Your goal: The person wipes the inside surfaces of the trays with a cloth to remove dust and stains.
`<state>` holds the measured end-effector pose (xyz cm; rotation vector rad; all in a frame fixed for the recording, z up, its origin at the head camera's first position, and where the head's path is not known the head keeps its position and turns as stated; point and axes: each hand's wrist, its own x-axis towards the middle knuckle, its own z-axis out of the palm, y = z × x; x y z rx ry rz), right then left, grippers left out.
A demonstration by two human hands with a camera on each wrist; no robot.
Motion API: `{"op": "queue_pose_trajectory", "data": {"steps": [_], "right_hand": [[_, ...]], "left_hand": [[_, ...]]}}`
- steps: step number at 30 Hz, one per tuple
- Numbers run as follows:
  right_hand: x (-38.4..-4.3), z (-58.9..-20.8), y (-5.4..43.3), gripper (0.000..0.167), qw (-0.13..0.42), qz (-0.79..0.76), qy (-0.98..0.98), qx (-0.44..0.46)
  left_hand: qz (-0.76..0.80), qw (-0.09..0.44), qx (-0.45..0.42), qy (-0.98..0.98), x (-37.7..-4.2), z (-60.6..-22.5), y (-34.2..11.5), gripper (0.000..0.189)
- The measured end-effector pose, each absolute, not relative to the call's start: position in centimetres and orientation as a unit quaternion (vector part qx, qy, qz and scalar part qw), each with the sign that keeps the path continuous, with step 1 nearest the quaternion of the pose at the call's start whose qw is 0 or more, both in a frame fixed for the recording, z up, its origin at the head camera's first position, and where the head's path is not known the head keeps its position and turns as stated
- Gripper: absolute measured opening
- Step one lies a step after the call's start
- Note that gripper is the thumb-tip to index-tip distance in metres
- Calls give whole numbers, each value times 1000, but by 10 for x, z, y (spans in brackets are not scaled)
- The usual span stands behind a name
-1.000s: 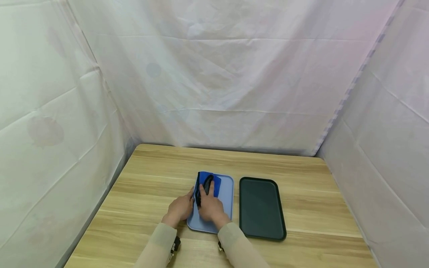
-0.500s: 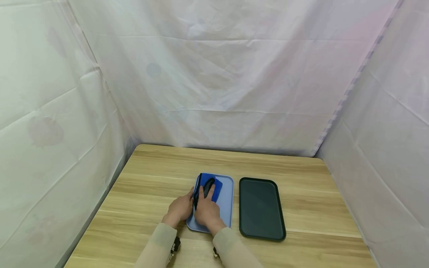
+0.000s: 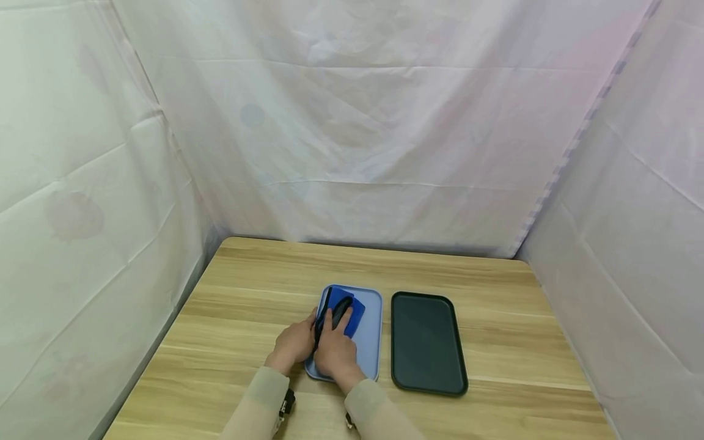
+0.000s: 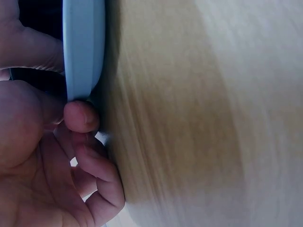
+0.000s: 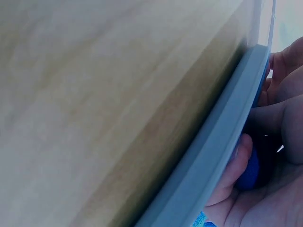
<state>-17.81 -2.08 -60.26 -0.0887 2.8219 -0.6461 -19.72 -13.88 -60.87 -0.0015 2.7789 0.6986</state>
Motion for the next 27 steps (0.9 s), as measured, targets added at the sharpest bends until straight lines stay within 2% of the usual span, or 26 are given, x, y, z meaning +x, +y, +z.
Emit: {"op": "queue_pose_trajectory", "data": {"steps": [27], "right_hand": [[-156,-606,-19,92,104,-220,969,-50]], "left_hand": [[240,136,-1,961,-193,-601,-138,52]]}}
